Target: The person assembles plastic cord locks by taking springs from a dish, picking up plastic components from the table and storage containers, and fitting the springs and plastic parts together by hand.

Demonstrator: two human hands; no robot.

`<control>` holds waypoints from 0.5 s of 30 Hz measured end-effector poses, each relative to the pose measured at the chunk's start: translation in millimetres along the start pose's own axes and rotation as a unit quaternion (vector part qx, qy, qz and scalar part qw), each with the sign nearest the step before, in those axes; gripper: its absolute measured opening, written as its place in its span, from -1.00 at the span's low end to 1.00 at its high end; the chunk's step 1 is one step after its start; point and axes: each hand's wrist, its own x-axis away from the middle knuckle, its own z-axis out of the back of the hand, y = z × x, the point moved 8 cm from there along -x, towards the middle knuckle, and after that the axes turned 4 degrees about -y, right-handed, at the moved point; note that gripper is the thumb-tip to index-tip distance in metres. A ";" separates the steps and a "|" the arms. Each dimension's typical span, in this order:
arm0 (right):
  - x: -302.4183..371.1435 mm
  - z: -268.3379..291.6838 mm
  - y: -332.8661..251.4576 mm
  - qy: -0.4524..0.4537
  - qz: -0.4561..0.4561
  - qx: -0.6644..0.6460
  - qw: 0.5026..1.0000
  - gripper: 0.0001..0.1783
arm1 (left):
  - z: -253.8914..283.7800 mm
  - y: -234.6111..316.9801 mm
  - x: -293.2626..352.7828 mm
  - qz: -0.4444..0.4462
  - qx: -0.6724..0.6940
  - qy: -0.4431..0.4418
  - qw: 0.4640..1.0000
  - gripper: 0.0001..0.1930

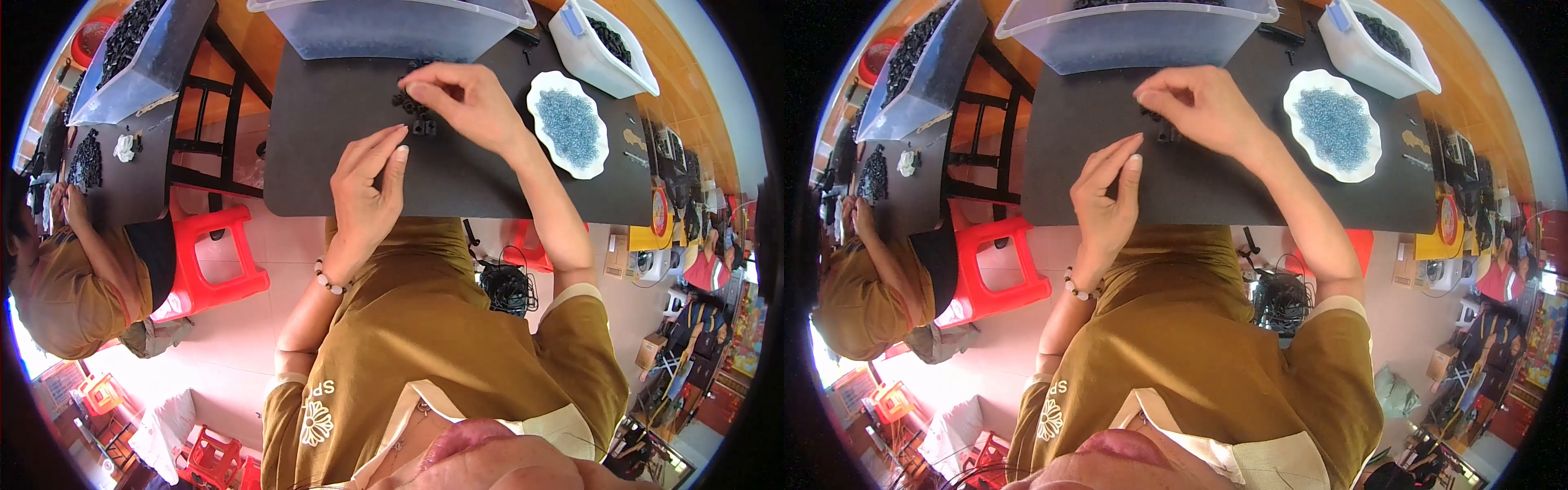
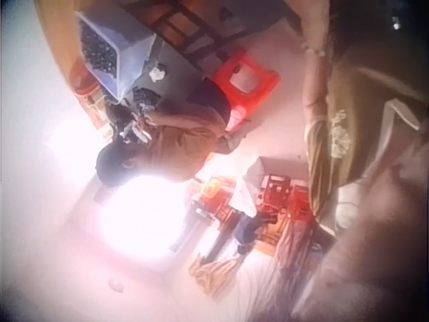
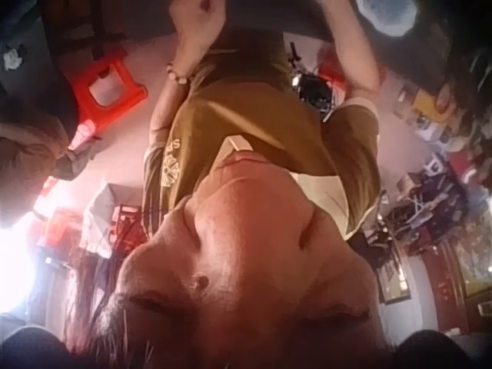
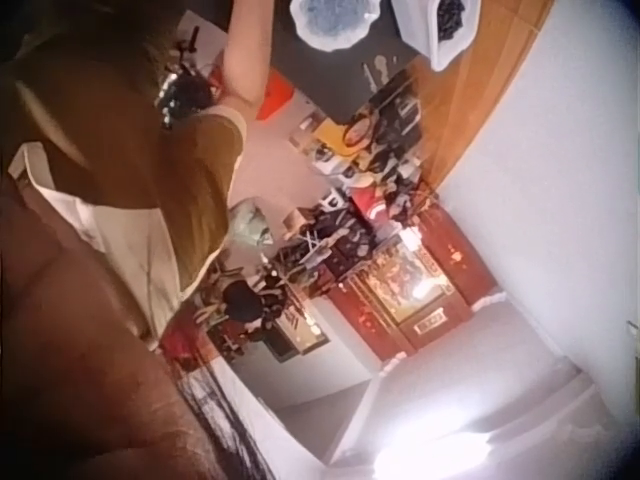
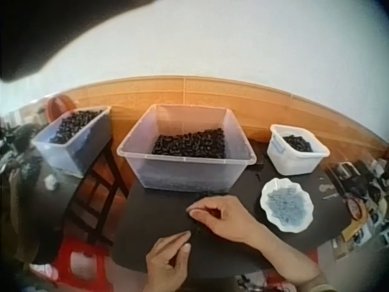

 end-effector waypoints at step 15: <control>99.4 -25.0 11.4 0.024 -0.021 -0.363 0.931 -0.78 | -45.2 10.2 20.2 0.224 0.415 -0.107 0.876 -0.70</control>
